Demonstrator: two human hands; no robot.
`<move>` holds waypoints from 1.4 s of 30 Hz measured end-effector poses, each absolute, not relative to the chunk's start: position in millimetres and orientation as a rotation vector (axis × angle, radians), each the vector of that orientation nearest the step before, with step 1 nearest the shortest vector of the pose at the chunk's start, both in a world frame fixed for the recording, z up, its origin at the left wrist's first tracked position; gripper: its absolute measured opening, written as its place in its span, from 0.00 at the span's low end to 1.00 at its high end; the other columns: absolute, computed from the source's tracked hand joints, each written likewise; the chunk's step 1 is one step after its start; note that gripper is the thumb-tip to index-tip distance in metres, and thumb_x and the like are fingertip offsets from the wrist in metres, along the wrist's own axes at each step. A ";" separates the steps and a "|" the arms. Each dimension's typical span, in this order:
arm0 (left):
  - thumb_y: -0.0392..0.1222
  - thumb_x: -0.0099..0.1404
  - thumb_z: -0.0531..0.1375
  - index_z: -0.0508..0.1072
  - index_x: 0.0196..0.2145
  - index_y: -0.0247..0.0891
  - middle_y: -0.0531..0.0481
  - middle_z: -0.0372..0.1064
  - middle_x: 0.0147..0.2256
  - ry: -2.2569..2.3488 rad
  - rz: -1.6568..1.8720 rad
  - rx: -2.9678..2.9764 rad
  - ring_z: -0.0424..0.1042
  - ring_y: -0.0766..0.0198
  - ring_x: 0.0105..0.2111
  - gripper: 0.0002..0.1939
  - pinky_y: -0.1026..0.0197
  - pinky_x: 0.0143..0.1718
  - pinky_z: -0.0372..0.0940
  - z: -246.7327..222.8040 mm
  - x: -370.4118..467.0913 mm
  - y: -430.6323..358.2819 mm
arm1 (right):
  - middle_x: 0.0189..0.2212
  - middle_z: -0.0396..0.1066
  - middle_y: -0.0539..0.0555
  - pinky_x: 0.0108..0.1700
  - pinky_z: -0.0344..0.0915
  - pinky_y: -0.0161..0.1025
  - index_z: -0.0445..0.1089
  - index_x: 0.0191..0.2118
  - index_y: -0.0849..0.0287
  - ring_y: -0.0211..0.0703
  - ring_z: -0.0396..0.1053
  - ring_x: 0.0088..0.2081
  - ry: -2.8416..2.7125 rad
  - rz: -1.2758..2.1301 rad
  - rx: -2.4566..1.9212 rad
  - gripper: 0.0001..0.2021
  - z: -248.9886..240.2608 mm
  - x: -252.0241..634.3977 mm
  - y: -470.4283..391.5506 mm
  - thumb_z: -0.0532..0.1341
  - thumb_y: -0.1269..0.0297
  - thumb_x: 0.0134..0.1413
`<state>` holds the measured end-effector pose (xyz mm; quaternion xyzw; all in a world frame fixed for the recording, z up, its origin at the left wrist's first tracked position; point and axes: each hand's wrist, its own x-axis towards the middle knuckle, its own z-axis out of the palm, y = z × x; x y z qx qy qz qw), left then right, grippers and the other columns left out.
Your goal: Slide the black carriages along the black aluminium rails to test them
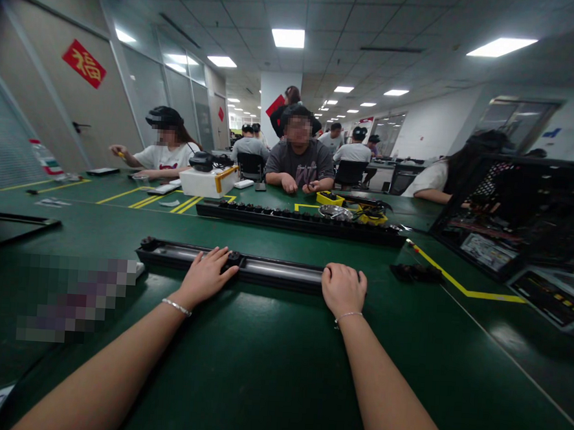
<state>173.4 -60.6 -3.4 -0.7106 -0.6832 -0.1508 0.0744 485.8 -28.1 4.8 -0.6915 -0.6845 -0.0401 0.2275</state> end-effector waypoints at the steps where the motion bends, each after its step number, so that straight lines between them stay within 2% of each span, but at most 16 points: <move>1: 0.58 0.65 0.43 0.64 0.56 0.42 0.48 0.55 0.60 -2.053 -0.453 -2.131 0.50 0.55 0.62 0.29 0.45 0.61 0.43 -3.5 173.4 -60.6 | 0.45 0.71 0.55 0.56 0.44 0.53 0.70 0.41 0.55 0.47 0.63 0.48 -1.884 -0.113 -1.907 0.18 4.8 485.7 -28.2 0.44 0.61 0.58; 42: 0.59 0.65 0.43 0.64 0.56 0.41 0.47 0.56 0.60 -1.982 -0.426 -2.159 0.53 0.53 0.60 0.30 0.46 0.60 0.47 -2.1 183.4 -64.4 | 0.44 0.71 0.54 0.56 0.45 0.52 0.70 0.40 0.55 0.47 0.64 0.47 -1.872 -0.146 -1.900 0.17 3.1 485.6 -28.0 0.46 0.61 0.58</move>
